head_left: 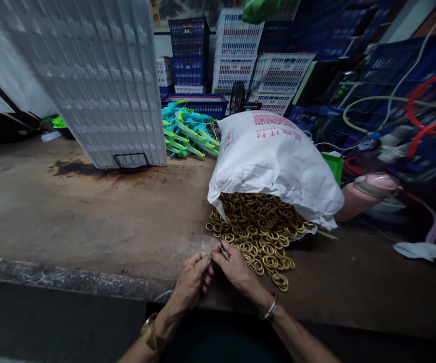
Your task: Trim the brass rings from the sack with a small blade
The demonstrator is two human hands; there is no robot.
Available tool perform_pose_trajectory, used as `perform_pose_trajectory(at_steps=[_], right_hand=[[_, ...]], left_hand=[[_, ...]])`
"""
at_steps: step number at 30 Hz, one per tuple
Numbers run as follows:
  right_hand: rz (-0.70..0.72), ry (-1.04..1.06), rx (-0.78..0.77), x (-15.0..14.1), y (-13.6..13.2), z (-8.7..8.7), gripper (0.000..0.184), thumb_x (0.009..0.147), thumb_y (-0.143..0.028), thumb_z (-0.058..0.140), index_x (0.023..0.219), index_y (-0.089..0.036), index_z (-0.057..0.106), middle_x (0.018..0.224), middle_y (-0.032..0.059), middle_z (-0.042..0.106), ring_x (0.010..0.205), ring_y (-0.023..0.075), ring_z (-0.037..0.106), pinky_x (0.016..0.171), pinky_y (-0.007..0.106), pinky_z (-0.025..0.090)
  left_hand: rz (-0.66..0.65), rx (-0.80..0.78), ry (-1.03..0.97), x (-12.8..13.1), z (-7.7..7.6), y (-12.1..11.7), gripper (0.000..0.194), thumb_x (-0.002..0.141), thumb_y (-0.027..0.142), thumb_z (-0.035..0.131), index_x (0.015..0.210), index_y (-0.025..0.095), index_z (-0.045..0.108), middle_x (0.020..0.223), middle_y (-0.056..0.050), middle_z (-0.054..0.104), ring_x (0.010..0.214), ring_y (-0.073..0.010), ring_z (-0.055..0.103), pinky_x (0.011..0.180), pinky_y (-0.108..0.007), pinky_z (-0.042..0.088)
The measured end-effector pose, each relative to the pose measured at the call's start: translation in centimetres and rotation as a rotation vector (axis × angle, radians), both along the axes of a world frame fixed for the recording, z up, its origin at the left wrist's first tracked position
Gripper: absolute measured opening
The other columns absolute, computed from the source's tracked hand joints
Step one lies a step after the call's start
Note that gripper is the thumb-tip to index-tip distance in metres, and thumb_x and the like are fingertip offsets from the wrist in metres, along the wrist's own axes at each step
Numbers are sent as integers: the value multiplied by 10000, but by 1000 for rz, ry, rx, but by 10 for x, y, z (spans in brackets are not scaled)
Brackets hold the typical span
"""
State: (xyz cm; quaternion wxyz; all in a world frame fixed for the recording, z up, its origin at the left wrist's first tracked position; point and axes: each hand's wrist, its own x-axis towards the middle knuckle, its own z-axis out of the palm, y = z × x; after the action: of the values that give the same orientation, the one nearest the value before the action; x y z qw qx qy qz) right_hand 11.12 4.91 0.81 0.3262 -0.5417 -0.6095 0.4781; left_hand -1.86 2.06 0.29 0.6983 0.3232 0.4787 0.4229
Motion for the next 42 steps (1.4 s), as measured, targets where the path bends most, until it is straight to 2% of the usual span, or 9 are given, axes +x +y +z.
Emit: perform_pose_trajectory(at_steps=[8, 14, 17, 23, 27, 30, 35, 38, 42], right_hand=[[22, -8, 46, 3, -6, 5, 198, 821, -291, 370, 692, -184, 476, 606, -29, 507, 581, 108, 474, 571, 216, 352], [115, -442, 268, 7, -18, -4, 147, 749, -130, 392, 760, -191, 525, 622, -16, 539, 563, 113, 462, 540, 220, 277], [183, -626, 298, 5, -24, -4, 264, 655, -63, 399, 833, -186, 549, 655, 3, 578, 570, 124, 476, 539, 242, 247], [275, -704, 316, 2, -27, -2, 335, 657, -52, 372, 921, -181, 532, 707, 19, 614, 605, 137, 518, 548, 249, 247], [194, -831, 277, 10, -22, -9, 270, 709, -72, 387, 928, -154, 521, 692, 37, 617, 595, 145, 531, 533, 251, 236], [120, -911, 271, 14, -16, -10, 221, 736, -86, 390, 906, -148, 517, 676, 44, 620, 584, 150, 539, 527, 259, 227], [70, -906, 374, 3, 4, 2, 228, 718, -77, 416, 901, -183, 500, 782, 33, 625, 703, 152, 573, 576, 247, 274], [59, -978, 388, -8, 26, 3, 225, 773, -144, 425, 981, -204, 487, 925, 43, 610, 790, 164, 580, 617, 248, 310], [76, -1065, 354, -19, 48, -6, 205, 845, -231, 399, 1023, -214, 499, 951, 66, 605, 785, 174, 595, 640, 261, 344]], left_hand=[[-7, 19, -62, 1, 1, -8, 263, 771, 417, 528, 709, 164, 492, 577, 54, 478, 390, -26, 360, 364, -146, 237], [41, 38, 2, 3, 4, -11, 291, 756, 455, 531, 718, 174, 467, 597, 56, 482, 406, -31, 381, 364, -138, 255], [57, 30, 70, 4, 6, -13, 336, 723, 507, 541, 717, 181, 460, 568, 63, 474, 394, -35, 372, 358, -139, 252], [59, 78, 162, 2, 6, -18, 343, 730, 517, 518, 707, 180, 461, 545, 61, 472, 397, -41, 366, 364, -146, 262], [24, 143, 191, 1, 12, -25, 333, 762, 475, 509, 646, 165, 469, 521, 58, 453, 408, -37, 368, 378, -144, 276], [-24, 110, 71, 1, 16, -30, 294, 778, 441, 517, 693, 160, 494, 555, 50, 481, 407, -34, 373, 371, -144, 278], [33, 2, -242, -2, 10, -28, 254, 779, 398, 540, 732, 152, 501, 654, 17, 534, 451, -46, 420, 372, -153, 318], [47, -14, -292, -9, 7, -27, 245, 780, 375, 549, 752, 133, 525, 737, -29, 582, 494, -59, 461, 374, -156, 326], [104, -52, -338, -21, 6, -28, 196, 772, 344, 562, 749, 160, 501, 717, -27, 599, 486, -75, 484, 365, -162, 313]])
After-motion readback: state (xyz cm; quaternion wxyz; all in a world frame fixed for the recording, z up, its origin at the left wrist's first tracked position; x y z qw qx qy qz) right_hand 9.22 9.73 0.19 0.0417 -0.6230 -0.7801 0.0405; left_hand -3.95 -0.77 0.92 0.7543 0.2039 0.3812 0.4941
